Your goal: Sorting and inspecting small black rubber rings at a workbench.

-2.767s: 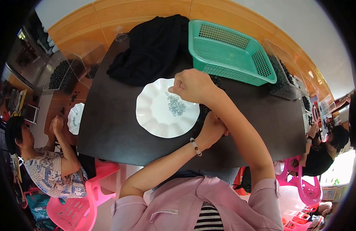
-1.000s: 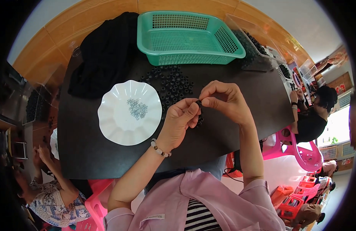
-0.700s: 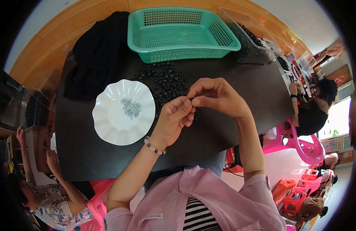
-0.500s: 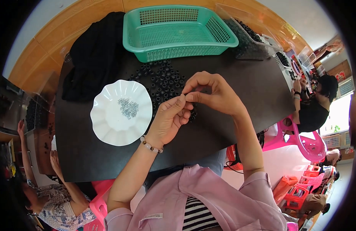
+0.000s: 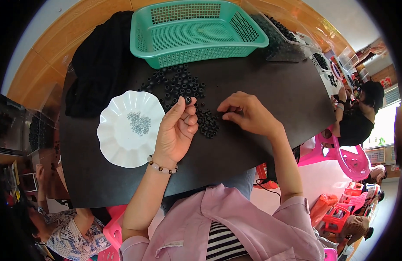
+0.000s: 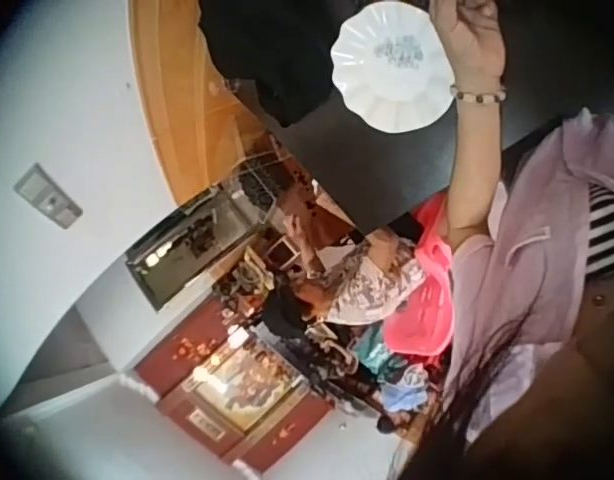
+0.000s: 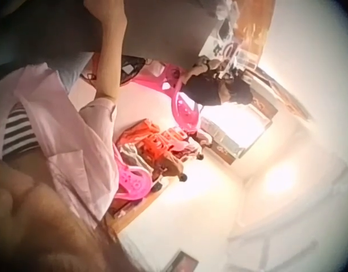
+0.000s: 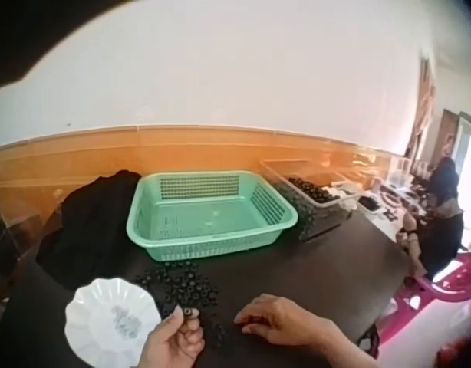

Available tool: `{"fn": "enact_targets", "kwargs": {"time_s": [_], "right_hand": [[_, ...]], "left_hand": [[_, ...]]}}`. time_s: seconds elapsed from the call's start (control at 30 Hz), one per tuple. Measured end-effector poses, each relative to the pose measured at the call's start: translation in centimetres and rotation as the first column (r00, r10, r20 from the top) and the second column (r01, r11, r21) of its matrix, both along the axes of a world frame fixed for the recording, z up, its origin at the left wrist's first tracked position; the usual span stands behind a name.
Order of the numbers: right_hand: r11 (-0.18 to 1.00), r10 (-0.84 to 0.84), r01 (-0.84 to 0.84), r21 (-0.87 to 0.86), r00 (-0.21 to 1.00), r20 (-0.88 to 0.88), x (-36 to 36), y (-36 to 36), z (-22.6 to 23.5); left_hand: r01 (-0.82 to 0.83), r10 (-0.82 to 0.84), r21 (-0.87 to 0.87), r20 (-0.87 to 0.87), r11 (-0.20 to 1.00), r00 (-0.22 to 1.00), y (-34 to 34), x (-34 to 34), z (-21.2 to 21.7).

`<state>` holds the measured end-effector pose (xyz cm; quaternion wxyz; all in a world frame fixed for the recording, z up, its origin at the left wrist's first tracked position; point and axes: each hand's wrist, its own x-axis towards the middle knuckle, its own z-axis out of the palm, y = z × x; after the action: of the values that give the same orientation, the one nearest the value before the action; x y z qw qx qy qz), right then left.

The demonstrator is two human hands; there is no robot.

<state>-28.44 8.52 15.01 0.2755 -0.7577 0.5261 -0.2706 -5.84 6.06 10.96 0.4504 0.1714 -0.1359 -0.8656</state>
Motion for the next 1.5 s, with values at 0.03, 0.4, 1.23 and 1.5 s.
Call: {"fn": "enact_targets", "kwargs": {"time_s": [0.03,0.4,1.23,1.5], "right_hand": [[1.000,0.015,-0.015,-0.016,0.999,-0.042,0.0,0.1,-0.1],[0.980,0.082,-0.107,-0.168,0.986,-0.147,0.3,-0.6,-1.6],[0.986,-0.158,0.064,0.151,0.611,0.775,2.3,1.0,-1.9],[0.998,-0.053,0.058,0.022,0.631,0.774,3.3,1.1,-1.5]], "left_hand": [[-0.001,0.001,0.004,-0.007,1.000,1.000,0.0,0.0,0.0],[0.026,-0.026,0.019,0.015,0.999,1.000,0.0,-0.5,-0.4],[0.131,-0.109,-0.075,0.247,0.989,0.963,1.4,-1.3,0.1],[0.133,-0.107,-0.101,0.230,0.986,0.967,1.6,-1.2,0.0]]}}
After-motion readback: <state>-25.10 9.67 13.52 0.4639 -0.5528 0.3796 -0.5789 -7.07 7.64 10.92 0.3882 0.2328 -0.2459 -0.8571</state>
